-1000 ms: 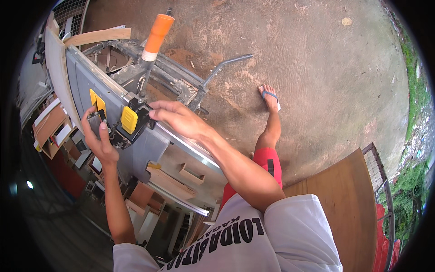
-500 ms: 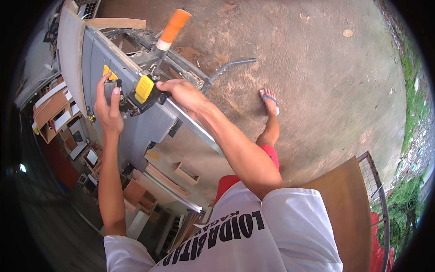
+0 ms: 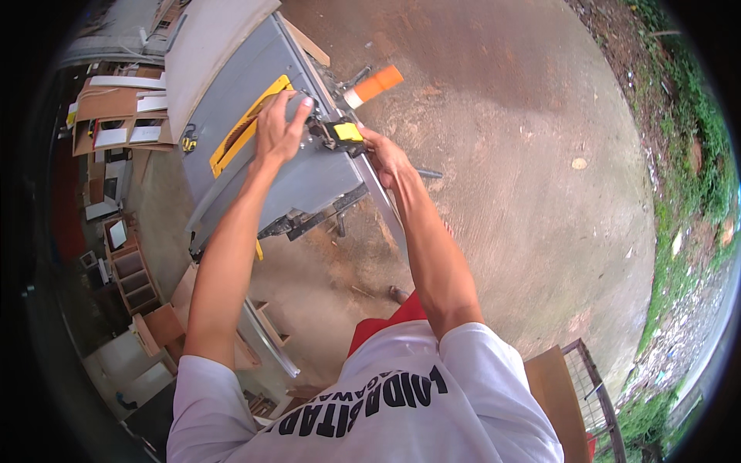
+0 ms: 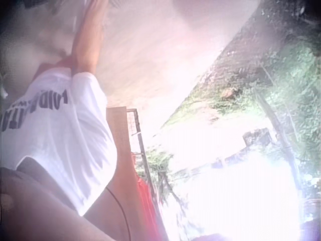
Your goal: The person measures a wooden board with a tape measure, then moves to a table saw to adjust the fence and blade guard. They repeatedly measure the distance between the blade and fence, reposition the fence, and secure the blade guard.
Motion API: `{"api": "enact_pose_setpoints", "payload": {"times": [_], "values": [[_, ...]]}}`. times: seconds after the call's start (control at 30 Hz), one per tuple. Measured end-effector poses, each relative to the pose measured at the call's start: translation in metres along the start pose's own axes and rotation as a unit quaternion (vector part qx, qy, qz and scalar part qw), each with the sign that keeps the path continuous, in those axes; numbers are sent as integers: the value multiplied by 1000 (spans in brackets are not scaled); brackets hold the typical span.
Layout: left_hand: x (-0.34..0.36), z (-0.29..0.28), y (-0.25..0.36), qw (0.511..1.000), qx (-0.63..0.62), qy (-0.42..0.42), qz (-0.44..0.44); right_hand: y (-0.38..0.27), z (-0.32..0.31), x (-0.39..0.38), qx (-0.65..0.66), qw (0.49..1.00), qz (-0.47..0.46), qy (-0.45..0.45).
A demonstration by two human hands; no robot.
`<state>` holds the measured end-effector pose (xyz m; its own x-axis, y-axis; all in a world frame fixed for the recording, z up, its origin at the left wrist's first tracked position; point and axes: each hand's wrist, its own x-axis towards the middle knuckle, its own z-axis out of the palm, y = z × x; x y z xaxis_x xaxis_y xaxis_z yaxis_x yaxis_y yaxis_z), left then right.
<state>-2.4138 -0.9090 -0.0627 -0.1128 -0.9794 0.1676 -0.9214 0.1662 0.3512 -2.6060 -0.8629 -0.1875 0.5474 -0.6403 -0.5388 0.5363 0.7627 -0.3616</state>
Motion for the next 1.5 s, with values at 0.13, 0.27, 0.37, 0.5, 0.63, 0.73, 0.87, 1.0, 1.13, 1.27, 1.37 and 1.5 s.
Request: {"api": "enact_pose_setpoints", "payload": {"times": [0.13,0.27,0.37,0.5,0.63,0.73,0.87,1.0,1.13,1.27,1.37,1.5], "values": [[-3,2,4,993,31,104,44,-5,9,-7,-12,1000,7,3],[-15,-16,16,982,98,146,67,-5,18,-16,-66,998,1,24],[-19,-39,40,994,104,41,15,-4,13,-10,-71,997,-17,36],[-34,-60,29,994,98,-6,37,2,13,-8,-76,997,-11,24],[-31,-59,20,999,39,2,28,-1,-4,7,-70,997,-4,20],[-14,-67,15,999,28,-42,9,-1,-7,9,-67,998,-6,8],[-4,-76,-15,986,8,-160,-50,6,-1,2,-68,997,-19,15],[2,-51,-41,989,20,-142,-31,10,0,7,-56,998,-24,10],[14,-54,-43,989,34,-144,-12,10,-2,6,-62,997,-36,14],[6,-80,-21,989,56,-131,29,8,-3,7,-29,999,-36,6],[-12,-97,6,993,36,-108,27,6,-8,7,-31,999,-34,2],[-66,-90,25,996,13,10,85,8,-2,7,-45,998,-39,0]]}}
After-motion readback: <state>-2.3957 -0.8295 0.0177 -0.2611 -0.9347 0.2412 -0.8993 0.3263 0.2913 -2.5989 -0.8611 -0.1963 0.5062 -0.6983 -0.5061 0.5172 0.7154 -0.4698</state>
